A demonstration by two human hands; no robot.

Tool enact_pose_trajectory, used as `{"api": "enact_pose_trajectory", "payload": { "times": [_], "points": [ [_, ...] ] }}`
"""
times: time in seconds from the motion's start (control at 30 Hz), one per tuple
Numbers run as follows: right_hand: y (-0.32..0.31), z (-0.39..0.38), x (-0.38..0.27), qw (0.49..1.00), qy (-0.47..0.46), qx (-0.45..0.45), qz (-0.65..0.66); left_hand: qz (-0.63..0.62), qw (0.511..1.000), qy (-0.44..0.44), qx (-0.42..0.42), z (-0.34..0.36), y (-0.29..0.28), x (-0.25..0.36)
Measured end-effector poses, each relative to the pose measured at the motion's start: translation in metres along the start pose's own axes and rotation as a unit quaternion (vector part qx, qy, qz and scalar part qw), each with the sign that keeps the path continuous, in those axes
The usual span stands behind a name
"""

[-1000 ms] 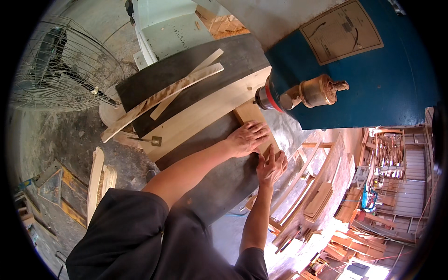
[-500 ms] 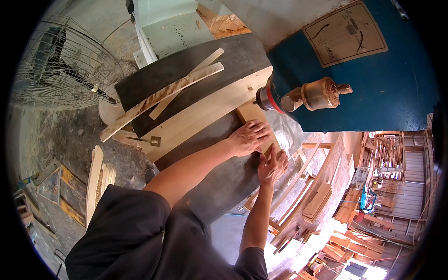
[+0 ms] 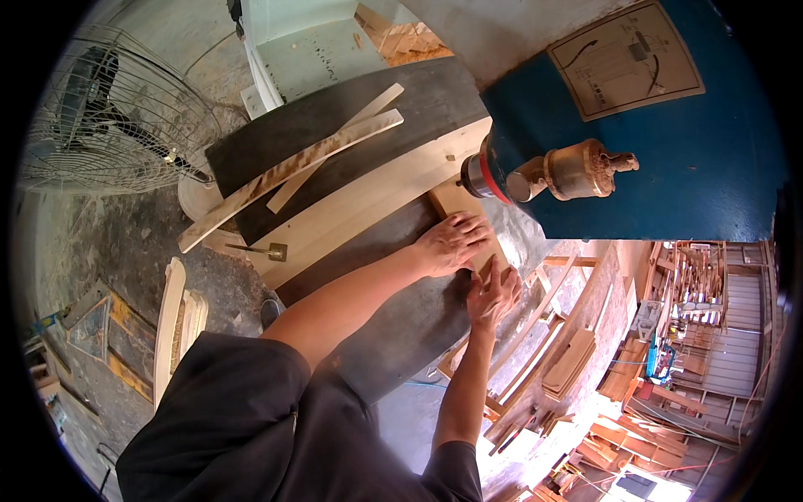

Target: The person uses a stationary spindle moulder to shape the edges of multiple small wooden planks. They repeatedly pick up planks from a stack, feed them through the machine, and place the finished pieces back onto the stack.

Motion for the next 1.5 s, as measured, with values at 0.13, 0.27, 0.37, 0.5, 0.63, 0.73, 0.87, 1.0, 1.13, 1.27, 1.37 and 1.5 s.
{"api": "enact_pose_trajectory", "payload": {
  "times": [0.13, 0.27, 0.37, 0.5, 0.63, 0.73, 0.87, 1.0, 1.13, 1.27, 1.37, 1.5],
  "points": [
    [0.003, 0.002, 0.002, 1.000, -0.001, 0.003, -0.001, 0.000, 1.000, -0.001, 0.000, 0.002, 0.004, -0.002],
    [0.007, 0.002, 0.007, 1.000, -0.006, 0.011, 0.001, 0.000, 1.000, -0.005, 0.001, 0.006, 0.005, -0.002],
    [0.008, 0.005, 0.009, 1.000, -0.006, 0.012, 0.004, 0.003, 1.000, -0.003, -0.004, 0.008, 0.006, -0.003],
    [0.011, 0.005, 0.013, 1.000, -0.011, 0.013, 0.002, 0.002, 1.000, 0.001, 0.000, 0.010, 0.006, -0.003],
    [0.008, 0.009, 0.010, 1.000, -0.007, 0.007, -0.003, 0.006, 1.000, 0.000, -0.005, 0.012, 0.009, -0.004],
    [0.011, 0.010, 0.013, 1.000, -0.004, 0.005, -0.002, 0.004, 1.000, -0.005, -0.006, 0.013, 0.010, -0.005],
    [0.012, 0.012, 0.015, 1.000, -0.002, 0.004, -0.001, 0.003, 1.000, -0.004, -0.018, 0.016, 0.013, -0.005],
    [0.015, 0.013, 0.017, 1.000, -0.008, 0.014, -0.003, 0.006, 1.000, -0.001, -0.015, 0.018, 0.016, -0.007],
    [0.018, 0.013, 0.021, 1.000, -0.001, 0.004, -0.011, 0.000, 1.000, -0.001, -0.015, 0.020, 0.017, -0.007],
    [0.018, 0.016, 0.022, 1.000, -0.001, 0.005, -0.004, 0.005, 1.000, -0.004, 0.001, 0.022, 0.019, -0.008],
    [0.021, 0.016, 0.024, 1.000, -0.003, 0.014, 0.000, -0.003, 1.000, -0.005, -0.001, 0.024, 0.019, -0.008],
    [0.022, 0.018, 0.025, 1.000, -0.001, 0.010, -0.003, 0.003, 1.000, -0.002, -0.002, 0.026, 0.019, -0.008]
  ]
}}
Point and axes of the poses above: each hand's wrist, its own z-axis towards the middle knuckle, its own y-axis out of the palm, x = y × z, the point moved 4 cm from there along z, towards the middle knuckle, and after that the axes turned 11 degrees about x, right-handed, at the moved point
